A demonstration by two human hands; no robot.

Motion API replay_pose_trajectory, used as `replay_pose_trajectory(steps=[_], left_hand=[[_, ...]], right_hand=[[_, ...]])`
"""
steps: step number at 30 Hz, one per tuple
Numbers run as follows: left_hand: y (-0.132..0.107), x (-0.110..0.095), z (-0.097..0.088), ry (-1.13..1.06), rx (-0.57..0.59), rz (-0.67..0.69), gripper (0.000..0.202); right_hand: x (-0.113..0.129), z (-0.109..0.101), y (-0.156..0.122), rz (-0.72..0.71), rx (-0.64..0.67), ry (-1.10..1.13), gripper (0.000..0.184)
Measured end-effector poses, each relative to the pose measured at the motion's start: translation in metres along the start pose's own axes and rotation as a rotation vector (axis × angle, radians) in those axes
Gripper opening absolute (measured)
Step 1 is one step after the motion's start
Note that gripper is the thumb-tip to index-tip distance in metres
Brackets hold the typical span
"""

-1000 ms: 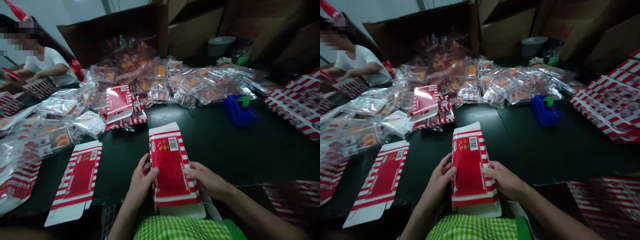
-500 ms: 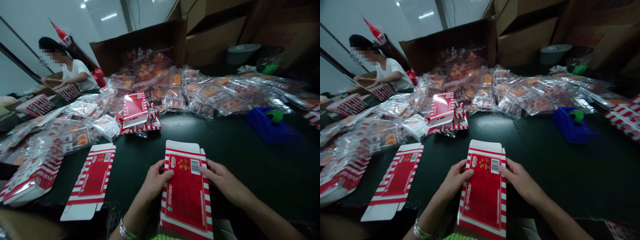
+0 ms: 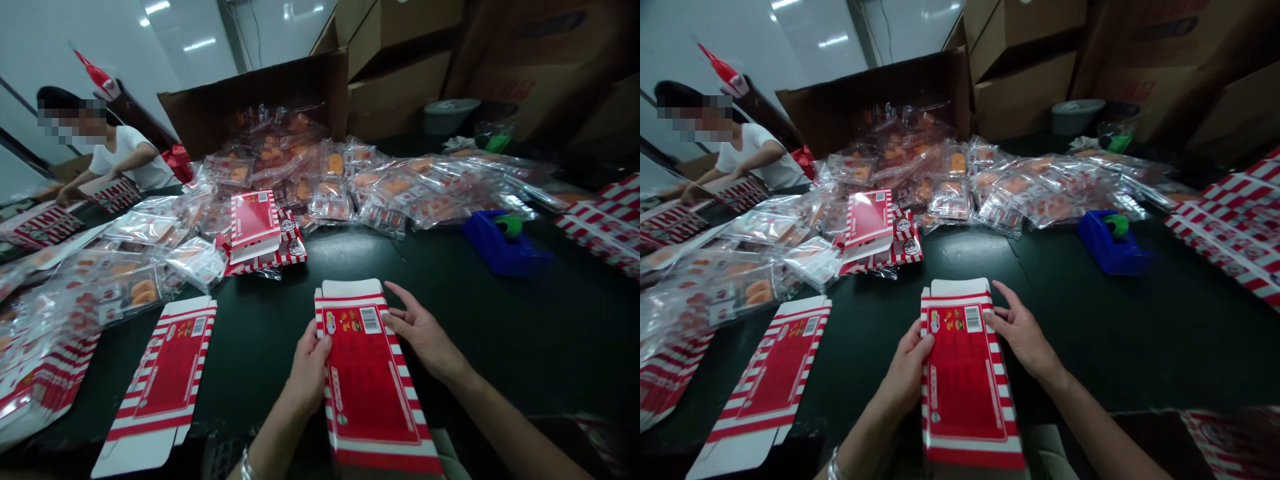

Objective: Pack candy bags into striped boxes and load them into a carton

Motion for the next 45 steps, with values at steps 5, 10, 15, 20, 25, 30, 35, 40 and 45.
replay_pose_trajectory(steps=[5, 10, 15, 20, 25, 30, 35, 40, 45], left_hand=[[-0.003, -0.007, -0.009, 0.125, 0.005, 0.034, 0.065], [0.006, -0.019, -0.02, 0.091, 0.15, -0.014, 0.095], [0.019, -0.019, -0.019, 0.259, 0.059, 0.075, 0.05], [0.025, -0.017, -0.019, 0.274, 0.011, 0.08, 0.04], [0.019, -0.015, -0.021, 0.35, -0.057, 0.13, 0.025], [0.029, -0.011, -0.021, 0.345, -0.135, 0.145, 0.019], [0.04, -0.015, -0.022, 0.351, -0.157, 0.168, 0.017], [0.044, -0.02, -0.023, 0.468, -0.024, 0.216, 0.011], [0.041, -0.014, -0.025, 0.597, -0.032, 0.356, 0.015]], right_hand=[[-0.005, -0.005, -0.005, 0.011, 0.057, -0.059, 0.094], [-0.008, -0.014, -0.01, -0.05, 0.061, -0.172, 0.077], [-0.003, -0.015, -0.016, -0.048, 0.093, -0.199, 0.068], [-0.001, -0.012, -0.02, -0.035, 0.08, -0.266, 0.068], [-0.003, -0.013, -0.02, -0.035, 0.045, -0.41, 0.055], [0.002, -0.013, -0.009, -0.213, -0.046, -0.703, 0.035], [0.006, -0.01, 0.006, -0.318, -0.096, -0.752, 0.022], [0.011, -0.007, 0.008, -0.566, 0.093, -0.97, 0.014], [0.009, -0.01, 0.0, -0.745, 0.147, -1.099, 0.018]])
Point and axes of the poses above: each hand's wrist, its own y-axis towards the middle knuckle, its own z-axis out of the palm, x = y × z, the point moved 2 cm from there along y, towards the middle knuckle, and after that the axes turned 9 degrees about y, right-handed, at the moved point
